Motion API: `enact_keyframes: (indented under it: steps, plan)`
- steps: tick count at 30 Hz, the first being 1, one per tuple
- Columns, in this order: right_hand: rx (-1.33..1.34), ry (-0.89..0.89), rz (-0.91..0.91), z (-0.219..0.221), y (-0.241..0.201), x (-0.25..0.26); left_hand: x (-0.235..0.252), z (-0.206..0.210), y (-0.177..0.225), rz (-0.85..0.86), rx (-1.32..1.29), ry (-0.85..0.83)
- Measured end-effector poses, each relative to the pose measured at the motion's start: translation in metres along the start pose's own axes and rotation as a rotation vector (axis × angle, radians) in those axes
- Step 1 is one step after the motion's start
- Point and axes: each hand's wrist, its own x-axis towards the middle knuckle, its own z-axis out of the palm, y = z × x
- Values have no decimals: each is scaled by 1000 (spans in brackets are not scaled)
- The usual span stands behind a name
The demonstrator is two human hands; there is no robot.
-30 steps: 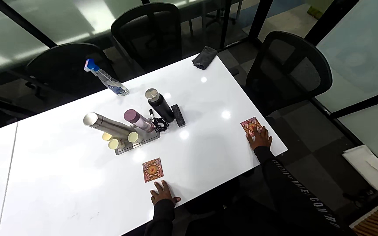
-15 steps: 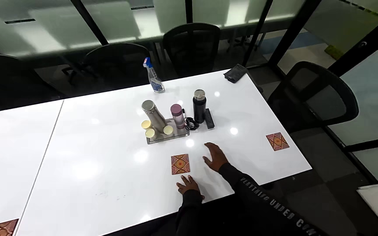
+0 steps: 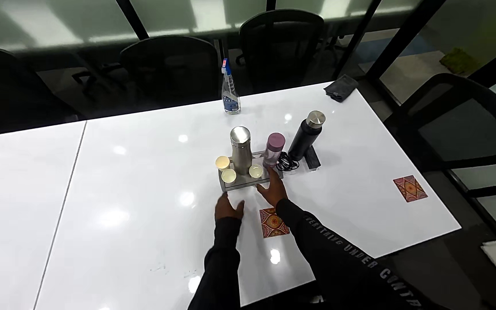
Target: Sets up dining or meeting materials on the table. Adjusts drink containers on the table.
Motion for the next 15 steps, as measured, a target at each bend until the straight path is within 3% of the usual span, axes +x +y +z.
enact_keyframes:
  steps: [7, 15]
  plan:
    - [118, 129, 46, 26, -10, 13, 63, 11, 0, -66, -135, 186]
    - [138, 221, 18, 36, -11, 21, 78, 23, 5, -7, -239, 310]
